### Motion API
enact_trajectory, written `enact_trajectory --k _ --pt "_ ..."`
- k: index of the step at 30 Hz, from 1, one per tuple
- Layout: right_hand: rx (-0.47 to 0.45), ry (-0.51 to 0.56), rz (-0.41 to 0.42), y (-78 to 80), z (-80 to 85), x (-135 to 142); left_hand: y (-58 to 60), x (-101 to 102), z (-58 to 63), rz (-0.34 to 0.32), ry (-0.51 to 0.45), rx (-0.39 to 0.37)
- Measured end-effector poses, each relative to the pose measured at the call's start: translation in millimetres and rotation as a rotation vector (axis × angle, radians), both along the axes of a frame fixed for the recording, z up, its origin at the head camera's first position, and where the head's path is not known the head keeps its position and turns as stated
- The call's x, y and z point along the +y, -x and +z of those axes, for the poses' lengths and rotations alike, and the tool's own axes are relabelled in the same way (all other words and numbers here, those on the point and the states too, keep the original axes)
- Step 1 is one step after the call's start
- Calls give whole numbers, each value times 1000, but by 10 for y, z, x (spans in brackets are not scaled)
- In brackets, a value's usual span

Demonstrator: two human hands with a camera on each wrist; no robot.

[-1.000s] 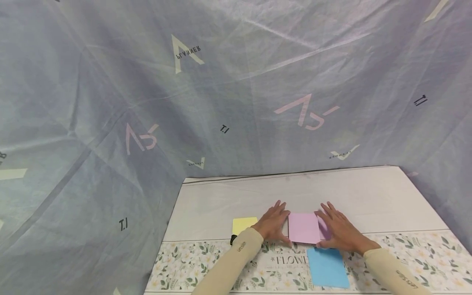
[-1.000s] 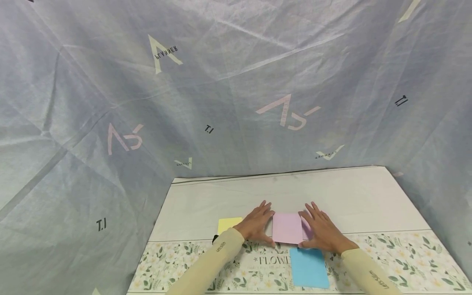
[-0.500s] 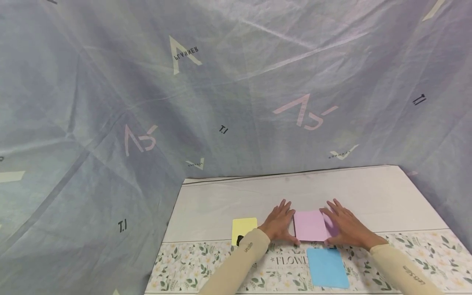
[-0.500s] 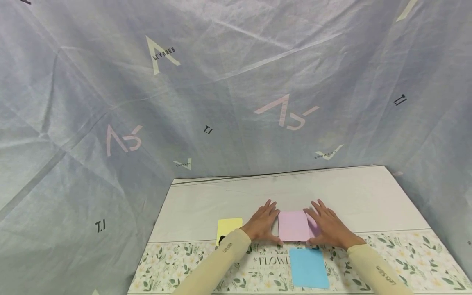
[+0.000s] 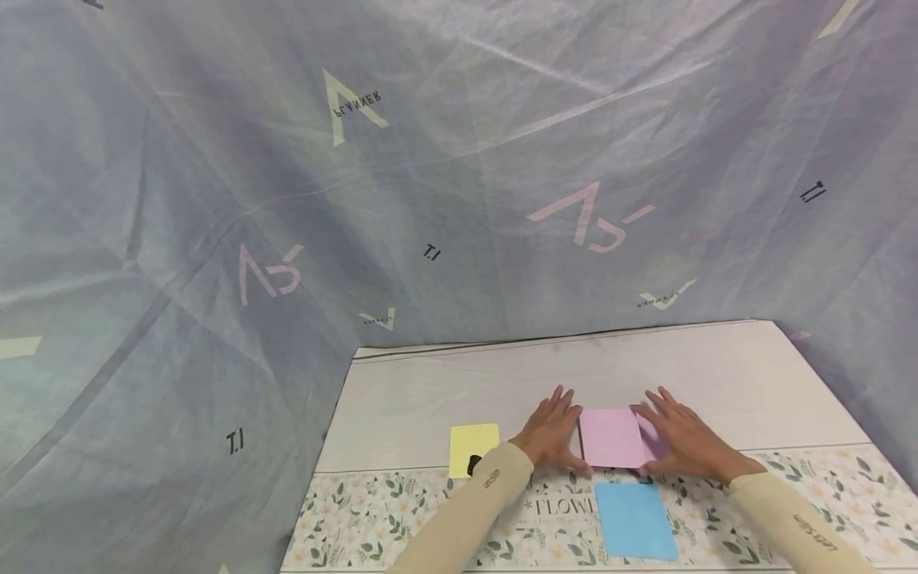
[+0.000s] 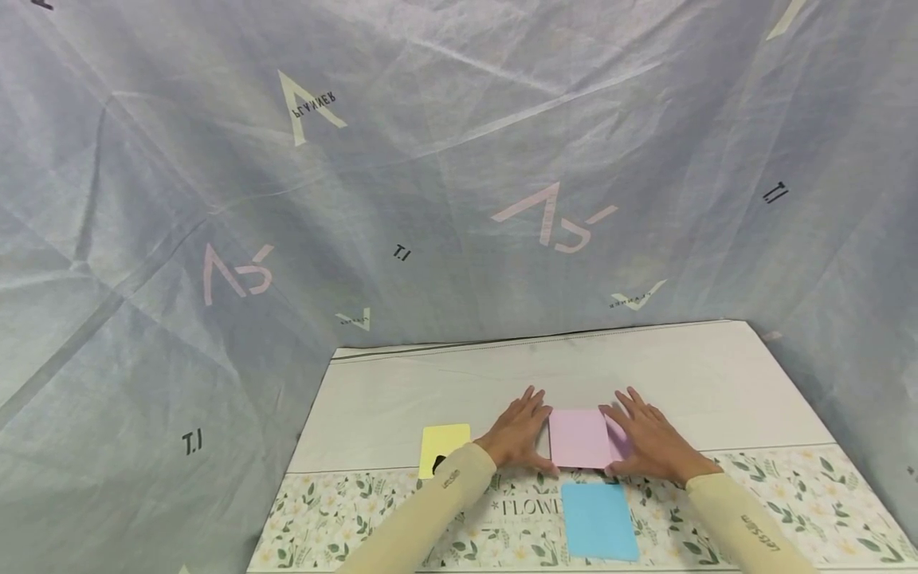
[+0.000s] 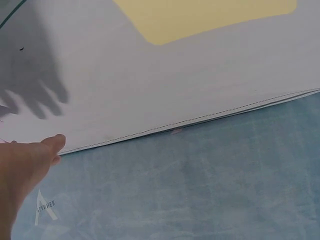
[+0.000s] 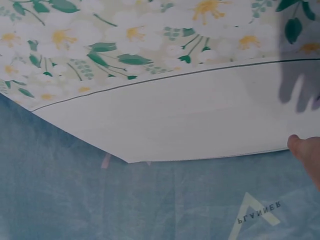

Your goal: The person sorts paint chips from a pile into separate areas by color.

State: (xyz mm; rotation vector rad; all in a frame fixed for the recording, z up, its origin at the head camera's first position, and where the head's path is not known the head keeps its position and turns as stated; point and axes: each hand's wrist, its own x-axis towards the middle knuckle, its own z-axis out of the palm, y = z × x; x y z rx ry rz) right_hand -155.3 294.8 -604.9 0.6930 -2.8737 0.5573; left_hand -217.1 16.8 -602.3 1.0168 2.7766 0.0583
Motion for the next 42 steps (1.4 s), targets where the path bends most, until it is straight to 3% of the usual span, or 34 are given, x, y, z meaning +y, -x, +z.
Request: enact_trajectory --k 7,16,23,34,42 --pt "-85 -10 -27 22 9 82 -4 87 -1 2 1 -4" --pt "-56 -5 -11 10 -8 178 -16 183 -30 -5 24 14" --pt "-184 -1 -56 32 10 211 -17 247 -62 15 31 -14" --pt "-154 15 -47 40 -61 301 -34 374 -102 34 43 5" --pt "-236 11 -88 47 -109 329 -39 430 -148 23 62 46"
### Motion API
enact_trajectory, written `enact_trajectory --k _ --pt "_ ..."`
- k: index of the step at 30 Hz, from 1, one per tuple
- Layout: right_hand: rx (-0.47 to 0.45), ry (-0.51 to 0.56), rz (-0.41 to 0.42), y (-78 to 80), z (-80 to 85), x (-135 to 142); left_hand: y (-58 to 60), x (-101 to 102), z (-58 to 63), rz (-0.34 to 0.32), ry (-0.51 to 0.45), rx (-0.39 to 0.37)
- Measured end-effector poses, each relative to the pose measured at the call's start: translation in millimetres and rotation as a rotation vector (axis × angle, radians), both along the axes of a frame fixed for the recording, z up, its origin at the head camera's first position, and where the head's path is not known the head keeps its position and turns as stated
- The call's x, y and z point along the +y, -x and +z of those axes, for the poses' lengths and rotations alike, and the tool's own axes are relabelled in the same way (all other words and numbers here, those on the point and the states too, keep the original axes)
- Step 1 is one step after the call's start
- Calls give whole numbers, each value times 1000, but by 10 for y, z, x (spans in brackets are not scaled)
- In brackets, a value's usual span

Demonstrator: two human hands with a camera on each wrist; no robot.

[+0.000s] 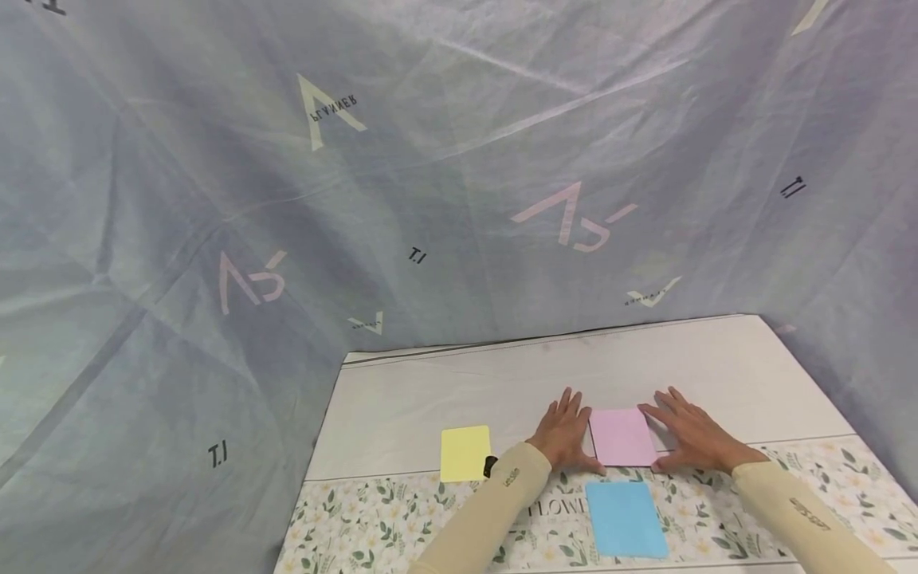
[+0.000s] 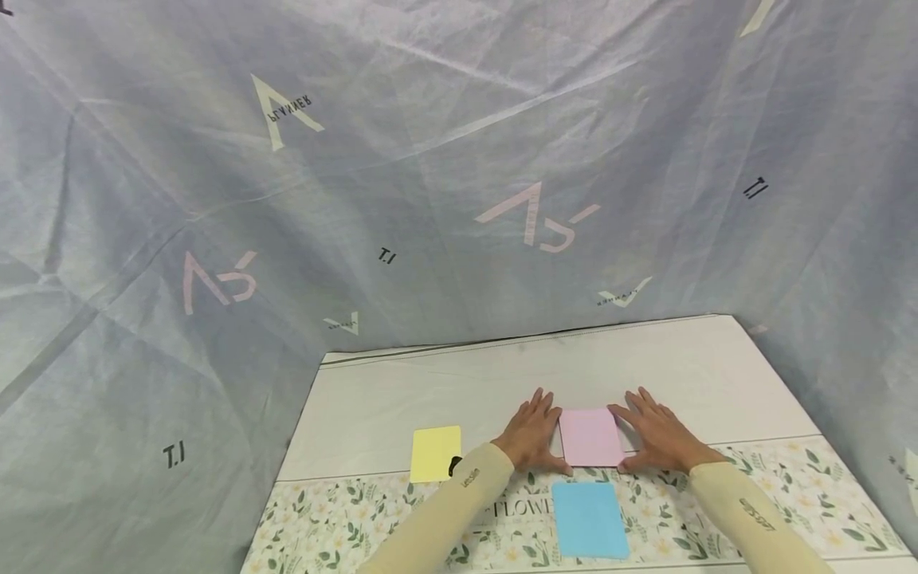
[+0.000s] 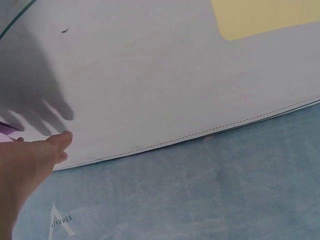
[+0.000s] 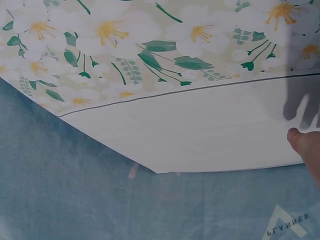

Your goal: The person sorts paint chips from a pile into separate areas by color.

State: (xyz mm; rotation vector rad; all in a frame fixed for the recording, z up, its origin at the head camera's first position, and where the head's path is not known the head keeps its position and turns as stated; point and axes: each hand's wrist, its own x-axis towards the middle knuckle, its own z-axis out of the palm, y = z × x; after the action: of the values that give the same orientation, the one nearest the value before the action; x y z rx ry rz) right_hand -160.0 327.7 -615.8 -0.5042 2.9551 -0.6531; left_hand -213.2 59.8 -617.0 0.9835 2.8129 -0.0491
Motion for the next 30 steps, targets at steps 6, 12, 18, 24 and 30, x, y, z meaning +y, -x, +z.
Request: enact_trajectory --k 6,12,18,24,30 --pt "-11 3 -8 0 -1 -2 -11 9 -10 11 -7 -19" --pt "-14 -3 -8 -1 -3 7 -34 11 -22 37 -20 -68" --pt "6 -25 7 -8 26 3 -57 9 -17 60 -43 -93" --pt "6 -44 5 -4 -2 6 -60 14 -21 65 -55 -96" --pt "-19 -32 -18 1 -4 43 -54 -13 -20 61 -71 -110"
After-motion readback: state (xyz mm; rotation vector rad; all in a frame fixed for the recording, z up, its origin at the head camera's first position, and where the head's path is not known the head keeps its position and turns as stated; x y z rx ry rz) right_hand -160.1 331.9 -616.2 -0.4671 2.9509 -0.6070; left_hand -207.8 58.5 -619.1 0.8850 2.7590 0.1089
